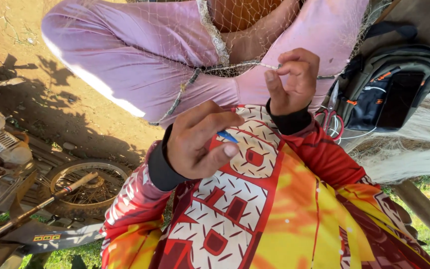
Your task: Repairing a fishing net using scissors and a net needle while sitting outdoors
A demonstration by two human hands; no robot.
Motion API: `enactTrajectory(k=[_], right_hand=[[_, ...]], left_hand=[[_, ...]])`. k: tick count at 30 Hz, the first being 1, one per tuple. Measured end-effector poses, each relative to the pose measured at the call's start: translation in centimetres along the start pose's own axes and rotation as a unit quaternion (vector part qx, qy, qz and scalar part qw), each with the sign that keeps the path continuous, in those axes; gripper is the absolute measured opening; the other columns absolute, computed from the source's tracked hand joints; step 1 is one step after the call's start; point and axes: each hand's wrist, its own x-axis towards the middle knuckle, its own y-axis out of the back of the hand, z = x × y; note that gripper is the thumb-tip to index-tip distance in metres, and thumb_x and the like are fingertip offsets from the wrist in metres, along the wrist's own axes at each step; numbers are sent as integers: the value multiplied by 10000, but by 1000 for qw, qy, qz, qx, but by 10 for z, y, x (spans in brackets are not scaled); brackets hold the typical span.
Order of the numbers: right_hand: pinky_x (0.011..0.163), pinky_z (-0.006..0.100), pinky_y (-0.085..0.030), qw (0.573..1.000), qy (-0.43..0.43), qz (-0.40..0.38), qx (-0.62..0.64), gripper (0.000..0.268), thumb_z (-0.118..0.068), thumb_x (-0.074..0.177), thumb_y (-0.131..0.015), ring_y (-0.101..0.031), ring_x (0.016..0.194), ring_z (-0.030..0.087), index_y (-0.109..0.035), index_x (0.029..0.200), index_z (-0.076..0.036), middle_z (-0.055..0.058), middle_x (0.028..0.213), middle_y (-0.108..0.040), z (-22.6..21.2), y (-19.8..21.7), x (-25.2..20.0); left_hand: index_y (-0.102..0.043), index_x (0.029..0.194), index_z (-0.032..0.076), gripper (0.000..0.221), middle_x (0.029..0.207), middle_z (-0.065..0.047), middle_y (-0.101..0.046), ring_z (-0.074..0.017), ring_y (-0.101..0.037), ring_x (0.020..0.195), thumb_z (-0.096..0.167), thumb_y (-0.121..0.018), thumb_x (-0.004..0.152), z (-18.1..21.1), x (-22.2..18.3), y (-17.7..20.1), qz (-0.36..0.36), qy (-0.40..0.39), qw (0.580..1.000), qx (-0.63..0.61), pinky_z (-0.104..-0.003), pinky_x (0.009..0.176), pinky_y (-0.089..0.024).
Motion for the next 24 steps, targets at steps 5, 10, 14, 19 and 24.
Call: enactTrajectory(k=[5,10,14,19,24], right_hand=[[959,394,-450,997,25,-10,-71,286,-149,947,-697,-519,1011,268,-469,1076,-35,119,1115,-507,0,-22,31],[833,348,-511,998,-25,-35,-56,222,-25,984,-650,-568,863,217,-480,1127,-16,106,1010,-563,9,-14,19],[883,309,-465,997,-50,-9,60,192,9,977,-611,-493,922,191,-460,1087,-32,102,1087,-485,9,-8,9],[799,332,-467,1000,-4,3,-17,271,-145,956,-658,-441,915,198,-443,1107,-79,103,1152,-457,17,-25,17],[832,312,-506,994,-100,-28,25,153,-142,1015,-681,-570,835,186,-614,1015,-5,85,946,-643,18,-20,15]], left_hand=[[-683,1076,-53,285,943,-139,-543,-237,-563,740,198,-585,984,8,-8,1,31,-43,998,13,-330,697,-504],[-705,1031,-16,229,1192,-161,-508,-218,-564,850,194,-620,1002,5,-21,-2,97,-37,995,5,-331,769,-514],[-649,982,32,248,1126,-153,-646,-323,-632,1055,241,-525,1033,13,-13,4,77,-67,994,40,-446,970,-546],[-588,1009,74,221,958,-71,-736,-338,-671,1088,262,-484,1062,20,-12,7,34,-85,996,18,-530,1000,-513],[-577,1049,7,192,841,-114,-650,-273,-638,724,192,-526,1059,14,-11,9,-7,-115,989,-90,-476,846,-618]])
